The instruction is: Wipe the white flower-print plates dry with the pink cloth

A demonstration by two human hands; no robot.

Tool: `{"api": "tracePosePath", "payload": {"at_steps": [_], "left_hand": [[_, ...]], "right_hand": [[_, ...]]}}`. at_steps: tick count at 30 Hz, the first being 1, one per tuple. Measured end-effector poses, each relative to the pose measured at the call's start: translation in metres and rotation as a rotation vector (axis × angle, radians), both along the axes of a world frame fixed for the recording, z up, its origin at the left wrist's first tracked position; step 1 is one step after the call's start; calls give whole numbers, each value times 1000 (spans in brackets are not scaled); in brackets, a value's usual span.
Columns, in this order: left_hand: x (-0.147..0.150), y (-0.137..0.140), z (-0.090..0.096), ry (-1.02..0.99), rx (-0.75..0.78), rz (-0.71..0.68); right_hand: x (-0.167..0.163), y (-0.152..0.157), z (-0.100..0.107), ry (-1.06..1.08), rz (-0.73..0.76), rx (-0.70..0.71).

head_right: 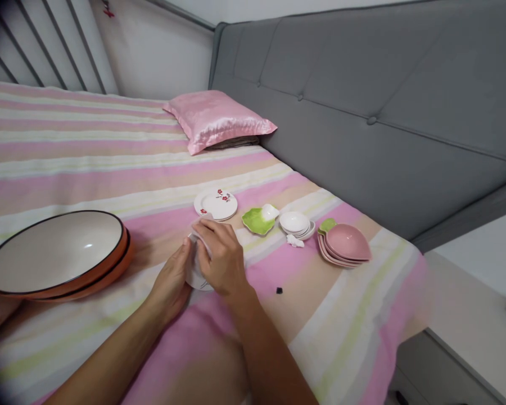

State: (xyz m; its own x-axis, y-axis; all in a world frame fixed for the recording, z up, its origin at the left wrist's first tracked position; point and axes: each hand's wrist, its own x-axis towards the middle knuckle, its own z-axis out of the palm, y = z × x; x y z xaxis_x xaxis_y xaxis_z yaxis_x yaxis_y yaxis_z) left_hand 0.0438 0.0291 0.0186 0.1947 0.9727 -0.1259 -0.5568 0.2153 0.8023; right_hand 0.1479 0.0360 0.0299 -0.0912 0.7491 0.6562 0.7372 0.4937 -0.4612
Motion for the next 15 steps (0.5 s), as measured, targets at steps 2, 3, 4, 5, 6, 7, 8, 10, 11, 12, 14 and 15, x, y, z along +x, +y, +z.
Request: {"api": "tracePosePath", "payload": {"at_steps": [2,3,4,5,6,7,8,10,11,12,14,15], "left_hand": [[1,-1,-1,11,23,-16],[1,-1,-1,17,31,-23],[1,-2,-1,24,37,-29],[1,-2,-2,32,41,-34],[1,-2,-2,39,44,-37],[1,-2,-2,44,44,-42],[1,-2,-2,45,40,-49],[1,-2,-2,38,23,-67],[1,-2,-1,32,14,-76],[1,-2,-1,27,7,-82],[0,-3,0,26,1,-88],[0,-3,0,28,-2,-88]], "right_hand": [[0,1,-2,-5,9,29],[1,2,-3,0,-5,42],[3,4,-4,8,-29,50],[5,5,-5,19,-61,53],[7,6,-6,31,-100,50],[9,7,-7,42,-142,33],[11,8,-8,52,-184,5],[15,10,-9,74,-269,-66],[17,11,-10,85,-308,-105],[18,12,-10,92,-343,-143],[19,12,-11,104,-399,-199],[20,13,-11,109,-418,-215]]}}
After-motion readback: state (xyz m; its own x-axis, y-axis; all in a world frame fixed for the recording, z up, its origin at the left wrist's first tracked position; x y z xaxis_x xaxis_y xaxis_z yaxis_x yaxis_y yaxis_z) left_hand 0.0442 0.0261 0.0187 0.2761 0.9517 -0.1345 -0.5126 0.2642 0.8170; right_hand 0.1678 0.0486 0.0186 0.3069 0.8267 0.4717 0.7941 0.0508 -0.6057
